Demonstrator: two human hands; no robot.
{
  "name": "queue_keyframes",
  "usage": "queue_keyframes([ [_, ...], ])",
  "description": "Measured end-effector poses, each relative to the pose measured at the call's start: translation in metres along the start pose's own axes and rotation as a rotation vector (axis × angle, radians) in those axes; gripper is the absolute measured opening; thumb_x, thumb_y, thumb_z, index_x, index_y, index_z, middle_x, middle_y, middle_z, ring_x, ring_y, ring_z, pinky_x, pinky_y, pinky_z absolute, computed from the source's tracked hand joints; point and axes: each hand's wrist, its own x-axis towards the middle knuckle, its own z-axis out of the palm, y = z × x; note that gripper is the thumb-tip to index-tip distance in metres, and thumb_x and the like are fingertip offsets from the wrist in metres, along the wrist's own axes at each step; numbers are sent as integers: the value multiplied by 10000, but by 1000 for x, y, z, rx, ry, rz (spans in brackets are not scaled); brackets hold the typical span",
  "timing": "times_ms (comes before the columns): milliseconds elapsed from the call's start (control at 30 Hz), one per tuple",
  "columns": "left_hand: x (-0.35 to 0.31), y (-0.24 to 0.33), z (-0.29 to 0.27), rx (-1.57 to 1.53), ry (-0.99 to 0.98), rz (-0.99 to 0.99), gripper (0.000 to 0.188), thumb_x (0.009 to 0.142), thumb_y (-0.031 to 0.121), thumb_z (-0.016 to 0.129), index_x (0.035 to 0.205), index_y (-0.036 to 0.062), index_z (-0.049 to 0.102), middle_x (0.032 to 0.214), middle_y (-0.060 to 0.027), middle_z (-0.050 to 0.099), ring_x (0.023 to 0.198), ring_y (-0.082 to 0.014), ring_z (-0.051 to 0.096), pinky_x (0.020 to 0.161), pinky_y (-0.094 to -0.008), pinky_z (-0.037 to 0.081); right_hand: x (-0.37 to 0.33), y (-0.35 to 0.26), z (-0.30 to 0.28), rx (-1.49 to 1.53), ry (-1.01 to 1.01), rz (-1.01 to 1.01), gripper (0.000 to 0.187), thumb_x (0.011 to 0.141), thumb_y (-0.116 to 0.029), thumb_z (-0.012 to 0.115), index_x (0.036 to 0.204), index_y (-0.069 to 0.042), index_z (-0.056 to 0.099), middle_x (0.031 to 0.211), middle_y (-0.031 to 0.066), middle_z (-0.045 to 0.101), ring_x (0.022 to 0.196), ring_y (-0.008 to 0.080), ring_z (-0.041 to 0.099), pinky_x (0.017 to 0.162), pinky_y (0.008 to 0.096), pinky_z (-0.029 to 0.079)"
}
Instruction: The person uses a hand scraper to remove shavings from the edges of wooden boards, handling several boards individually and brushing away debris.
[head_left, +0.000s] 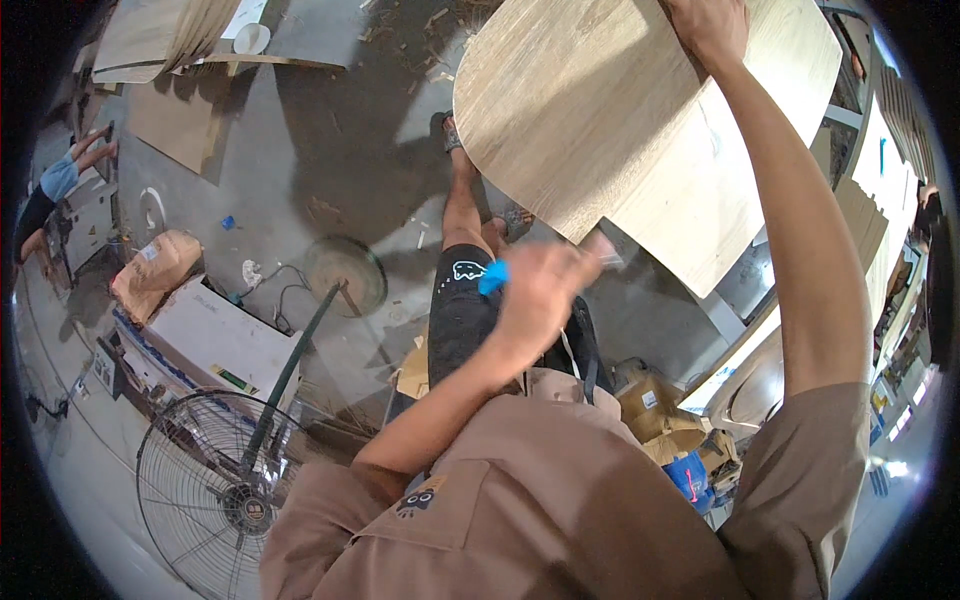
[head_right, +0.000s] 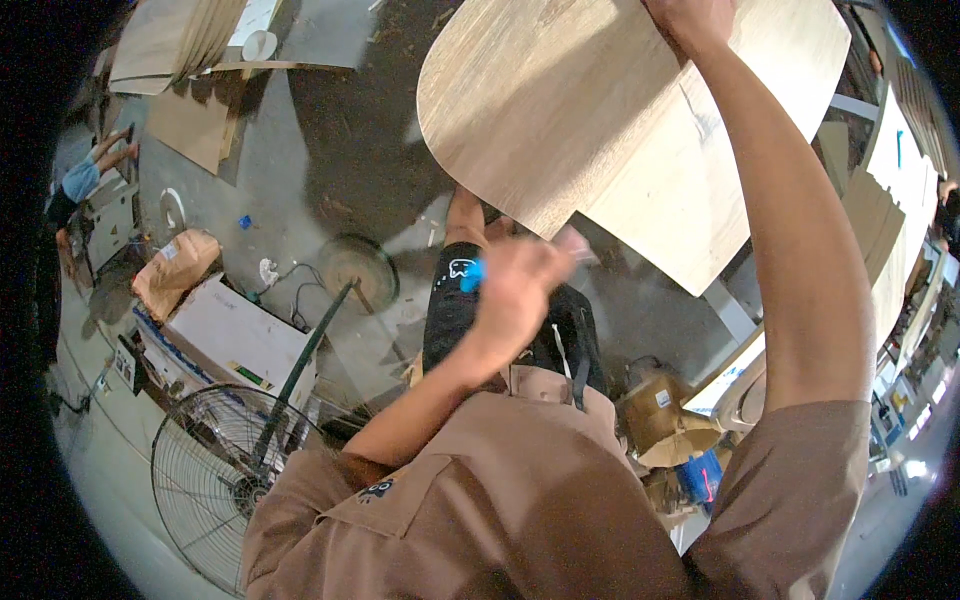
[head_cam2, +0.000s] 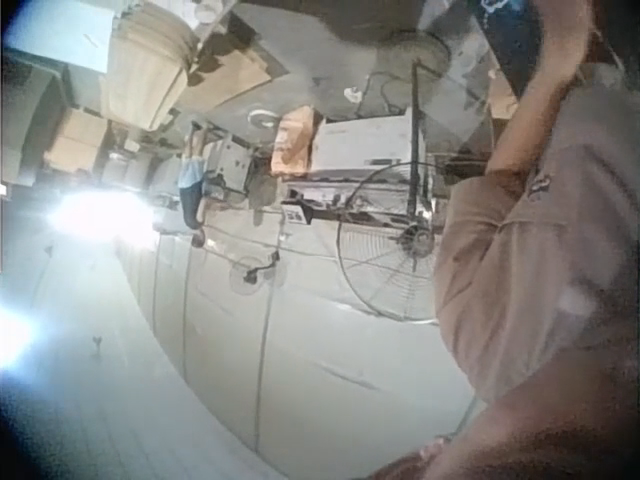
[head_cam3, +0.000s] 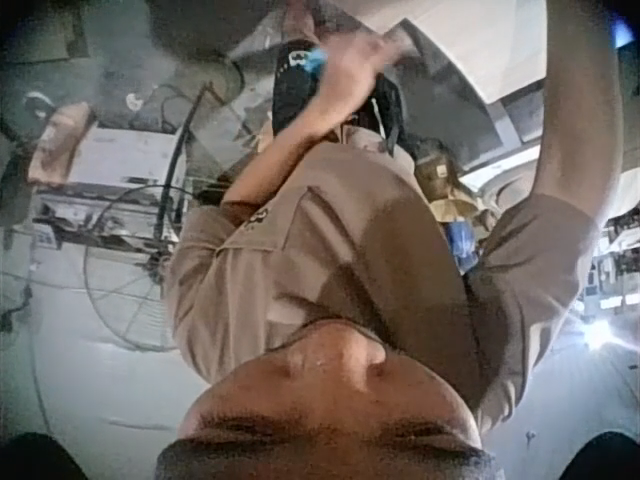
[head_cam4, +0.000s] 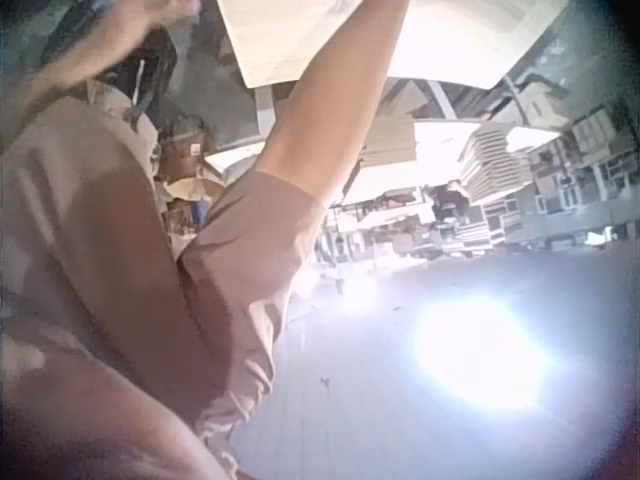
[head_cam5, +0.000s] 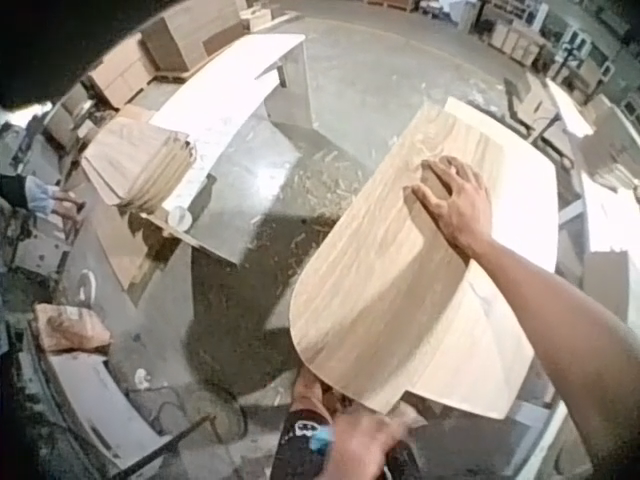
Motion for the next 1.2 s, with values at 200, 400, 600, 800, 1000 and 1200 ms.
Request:
queue_keyframes([
  [200, 18, -29, -14, -114, 194, -106, 658, 875, -129, 669, 1455, 172, 743, 1064, -96, 651, 1012, -276, 630, 938, -462, 522, 4, 8, -1, 8, 12, -69, 683, 1053, -672, 605, 1582, -240, 622, 1712, 114, 484, 1608, 329, 382, 1346, 494, 276],
  [400, 20, -48, 7, 7, 402, -184, 222, 970, -33, 710, 1180, -9, 776, 1136, -157, 691, 1005, -321, 671, 885, -421, 553, 4, 4, 8, 12, 65, -76, 647, 1049, -634, 637, 1546, -220, 657, 1683, 117, 518, 1583, 339, 412, 1329, 497, 296],
  [600, -24, 2, 27, -189, -142, 325, 533, 954, 81, 665, 1437, 293, 746, 1026, 15, 649, 944, -219, 640, 979, -404, 509, 5, 17, 4, 68, 67, -115, 604, 1038, -583, 682, 1513, -210, 687, 1639, 145, 552, 1538, 370, 459, 1298, 512, 340],
  [800, 23, -92, -43, -367, 371, -27, 52, 1004, 65, 718, 1051, 45, 713, 866, -116, 751, 771, -308, 739, 700, -413, 577, 5, 15, 0, -8, 88, -107, 623, 1035, -567, 693, 1526, -185, 668, 1626, 172, 552, 1531, 398, 456, 1283, 529, 357],
  [1000, 80, -155, -75, -212, 264, 178, 313, 1165, 294, 585, 1019, 29, 665, 858, -133, 721, 732, -298, 687, 654, -382, 532, 4, 10, 8, -32, 85, -45, 711, 1034, -612, 667, 1585, -167, 601, 1652, 206, 498, 1516, 449, 446, 1282, 548, 354],
  [1200, 126, -162, -71, -242, 216, 307, 141, 1006, 168, 744, 988, 57, 659, 856, -129, 702, 711, -335, 680, 614, -417, 521, 17, 77, 47, -185, 249, -260, 832, 999, -858, 506, 1659, -351, 527, 1709, 93, 469, 1610, 333, 389, 1338, 593, 283],
])
